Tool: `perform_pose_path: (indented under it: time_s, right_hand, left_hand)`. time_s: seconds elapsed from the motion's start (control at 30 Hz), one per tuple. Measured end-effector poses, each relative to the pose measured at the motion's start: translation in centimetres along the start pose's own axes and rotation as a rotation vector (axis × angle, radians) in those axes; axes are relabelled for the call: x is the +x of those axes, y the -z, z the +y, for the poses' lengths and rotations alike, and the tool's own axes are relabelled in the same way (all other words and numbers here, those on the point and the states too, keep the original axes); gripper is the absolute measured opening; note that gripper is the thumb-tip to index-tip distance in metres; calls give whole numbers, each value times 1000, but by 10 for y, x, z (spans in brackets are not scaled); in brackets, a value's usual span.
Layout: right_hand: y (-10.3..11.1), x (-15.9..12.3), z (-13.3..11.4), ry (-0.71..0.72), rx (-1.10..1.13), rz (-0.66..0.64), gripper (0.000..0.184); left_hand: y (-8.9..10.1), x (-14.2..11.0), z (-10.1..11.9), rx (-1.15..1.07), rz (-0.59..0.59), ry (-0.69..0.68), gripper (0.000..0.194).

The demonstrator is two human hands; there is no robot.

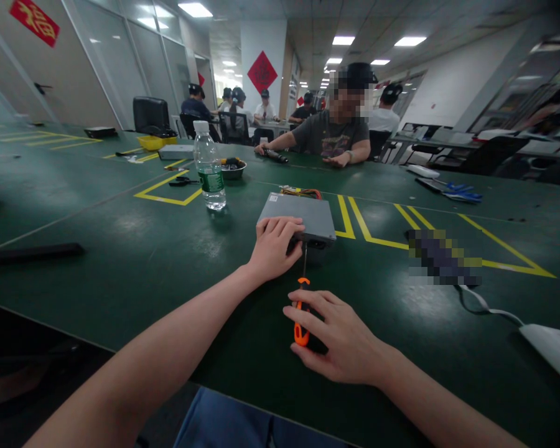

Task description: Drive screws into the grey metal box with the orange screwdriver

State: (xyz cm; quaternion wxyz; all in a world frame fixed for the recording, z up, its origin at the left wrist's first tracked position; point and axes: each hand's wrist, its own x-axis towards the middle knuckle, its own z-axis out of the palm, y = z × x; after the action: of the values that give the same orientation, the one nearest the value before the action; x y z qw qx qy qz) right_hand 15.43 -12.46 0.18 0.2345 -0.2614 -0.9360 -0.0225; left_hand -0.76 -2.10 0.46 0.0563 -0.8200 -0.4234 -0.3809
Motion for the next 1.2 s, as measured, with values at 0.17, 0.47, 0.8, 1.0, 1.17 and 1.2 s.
perform_pose_path:
  time_s: [0.17, 0.47, 0.8, 1.0, 1.17, 1.2]
  right_hand:
    - [-4, 2, 1, 57, -70, 52, 32]
    - [-5, -1, 0, 10, 26, 107, 34]
    - [-8, 0, 0, 45, -87, 138, 27]
    - [-5, 1, -1, -5, -29, 50, 33]
    - [0, 3, -3, 45, -69, 57, 34]
    - [-1, 2, -2, 53, -76, 87, 33]
  left_hand:
    - [0, 0, 0, -6, 20, -3, 22]
    - [-2, 0, 0, 5, 33, 10, 21]
    - [-1, 1, 0, -2, 35, 2, 21]
    - [-3, 0, -1, -6, 60, -10, 21]
    - [-3, 0, 0, 3, 59, -9, 20]
    - [-3, 0, 0, 3, 60, -9, 20]
